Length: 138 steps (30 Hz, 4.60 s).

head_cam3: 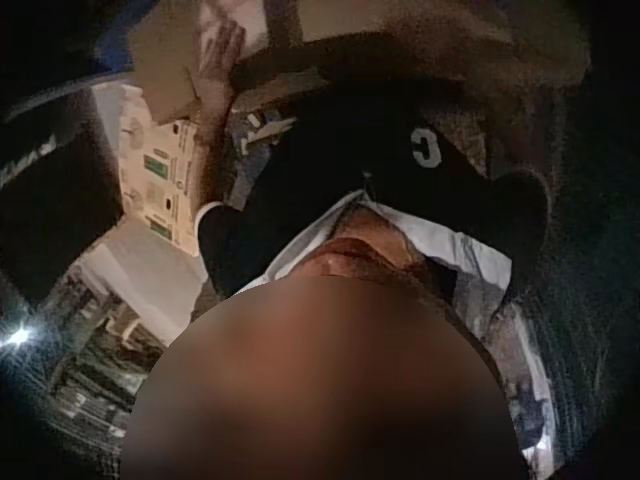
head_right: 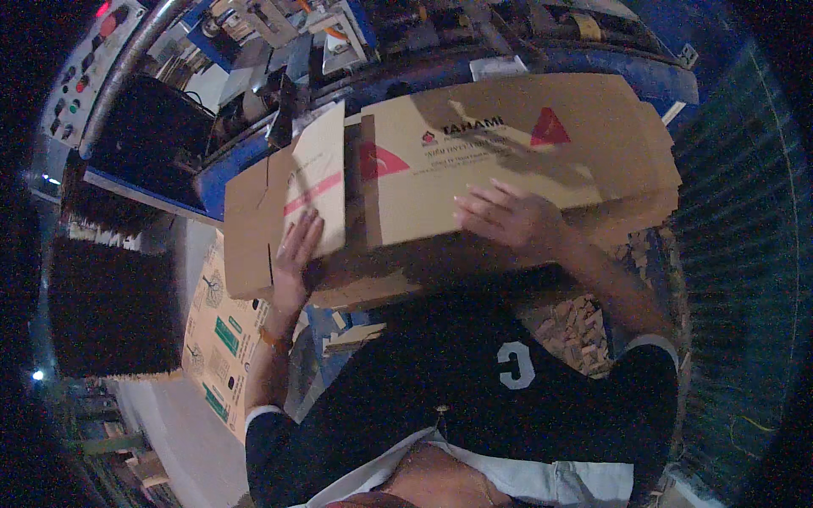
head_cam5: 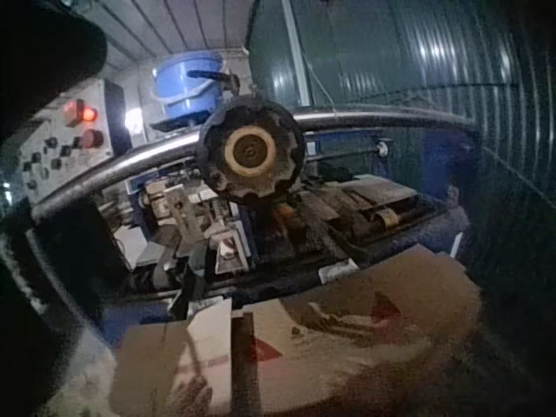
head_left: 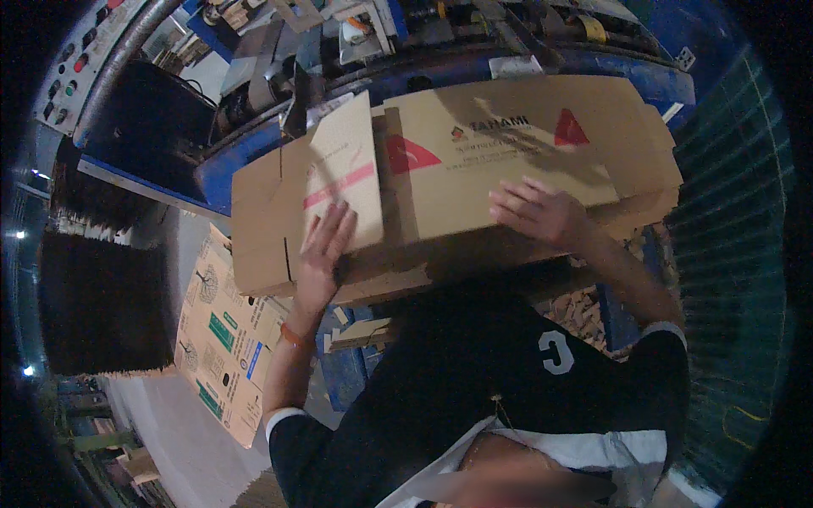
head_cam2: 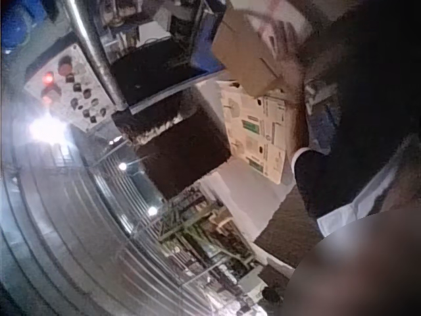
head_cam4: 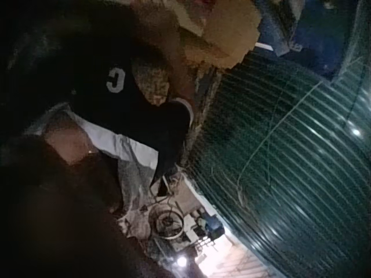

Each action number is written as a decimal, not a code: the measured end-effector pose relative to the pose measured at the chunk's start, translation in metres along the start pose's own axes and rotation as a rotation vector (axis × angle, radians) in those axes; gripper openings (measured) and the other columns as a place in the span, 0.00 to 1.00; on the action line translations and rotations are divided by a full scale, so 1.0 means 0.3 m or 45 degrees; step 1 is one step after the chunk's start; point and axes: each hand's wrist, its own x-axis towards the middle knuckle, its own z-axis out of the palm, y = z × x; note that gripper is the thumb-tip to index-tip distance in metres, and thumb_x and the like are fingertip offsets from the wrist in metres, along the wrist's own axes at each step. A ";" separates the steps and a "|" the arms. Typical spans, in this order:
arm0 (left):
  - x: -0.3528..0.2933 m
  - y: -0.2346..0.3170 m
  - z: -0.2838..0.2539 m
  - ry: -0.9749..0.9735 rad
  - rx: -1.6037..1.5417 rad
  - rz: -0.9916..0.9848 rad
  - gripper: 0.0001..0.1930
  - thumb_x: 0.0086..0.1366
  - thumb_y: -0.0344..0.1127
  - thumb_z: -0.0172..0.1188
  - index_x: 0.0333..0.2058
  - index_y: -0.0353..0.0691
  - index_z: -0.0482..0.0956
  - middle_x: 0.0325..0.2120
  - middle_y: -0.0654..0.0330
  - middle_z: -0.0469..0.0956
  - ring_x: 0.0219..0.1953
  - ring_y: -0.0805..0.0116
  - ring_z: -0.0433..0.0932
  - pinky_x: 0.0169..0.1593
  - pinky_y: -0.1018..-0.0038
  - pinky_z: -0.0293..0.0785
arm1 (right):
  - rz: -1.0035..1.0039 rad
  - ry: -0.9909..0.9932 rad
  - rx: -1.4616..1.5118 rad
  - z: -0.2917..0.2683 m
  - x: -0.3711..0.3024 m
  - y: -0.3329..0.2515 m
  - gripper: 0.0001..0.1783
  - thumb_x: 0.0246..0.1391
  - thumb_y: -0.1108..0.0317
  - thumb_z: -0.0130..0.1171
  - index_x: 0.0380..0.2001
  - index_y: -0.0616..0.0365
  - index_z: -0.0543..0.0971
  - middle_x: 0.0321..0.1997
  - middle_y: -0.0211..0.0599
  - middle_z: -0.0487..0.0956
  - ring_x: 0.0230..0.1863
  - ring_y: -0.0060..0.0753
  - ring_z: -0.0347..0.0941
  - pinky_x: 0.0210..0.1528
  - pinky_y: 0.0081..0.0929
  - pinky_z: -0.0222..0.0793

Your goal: The person repeatedly folds flat cardboard sheets into box shapes by hand, aligning flaps and creasing edges. The person stacks the folded boxes on a nearby surface. The task is performed continuously without visible tools.

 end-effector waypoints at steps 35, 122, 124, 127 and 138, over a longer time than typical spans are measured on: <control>0.226 -0.281 0.174 -0.077 0.061 -0.495 0.43 0.60 0.54 0.57 0.63 0.28 0.52 0.63 0.31 0.49 0.66 0.37 0.46 0.67 0.54 0.46 | 1.582 -0.073 0.233 0.350 -0.078 0.746 0.21 0.63 0.53 0.39 0.43 0.53 0.77 0.44 0.52 0.77 0.48 0.54 0.73 0.51 0.45 0.64; -0.138 -0.002 -0.121 0.155 0.009 -0.095 0.26 0.54 0.23 0.51 0.55 0.39 0.72 0.56 0.53 0.70 0.61 0.53 0.66 0.63 0.60 0.62 | 0.054 0.175 0.147 -0.105 0.123 -0.167 0.20 0.48 0.67 0.54 0.47 0.54 0.77 0.53 0.35 0.77 0.52 0.37 0.73 0.51 0.36 0.68; -0.093 -0.011 -0.119 0.136 0.035 -0.113 0.31 0.48 0.21 0.55 0.55 0.41 0.71 0.56 0.53 0.70 0.59 0.52 0.68 0.62 0.60 0.64 | 0.042 0.175 0.084 -0.115 0.105 -0.117 0.20 0.48 0.66 0.52 0.47 0.54 0.77 0.52 0.35 0.77 0.53 0.38 0.73 0.53 0.38 0.69; 0.013 -0.050 -0.056 0.214 0.001 -0.062 0.34 0.45 0.19 0.57 0.55 0.41 0.71 0.56 0.53 0.69 0.58 0.52 0.69 0.61 0.60 0.65 | 0.052 0.151 0.011 -0.035 0.083 0.003 0.19 0.49 0.67 0.54 0.46 0.52 0.78 0.52 0.34 0.77 0.53 0.37 0.73 0.54 0.40 0.70; 0.423 -0.292 0.161 0.375 0.243 -0.113 0.34 0.54 0.27 0.57 0.61 0.39 0.60 0.59 0.49 0.64 0.62 0.50 0.61 0.63 0.58 0.58 | 0.614 0.031 0.287 0.328 0.312 0.378 0.20 0.56 0.60 0.54 0.52 0.51 0.74 0.61 0.38 0.69 0.62 0.46 0.63 0.62 0.38 0.62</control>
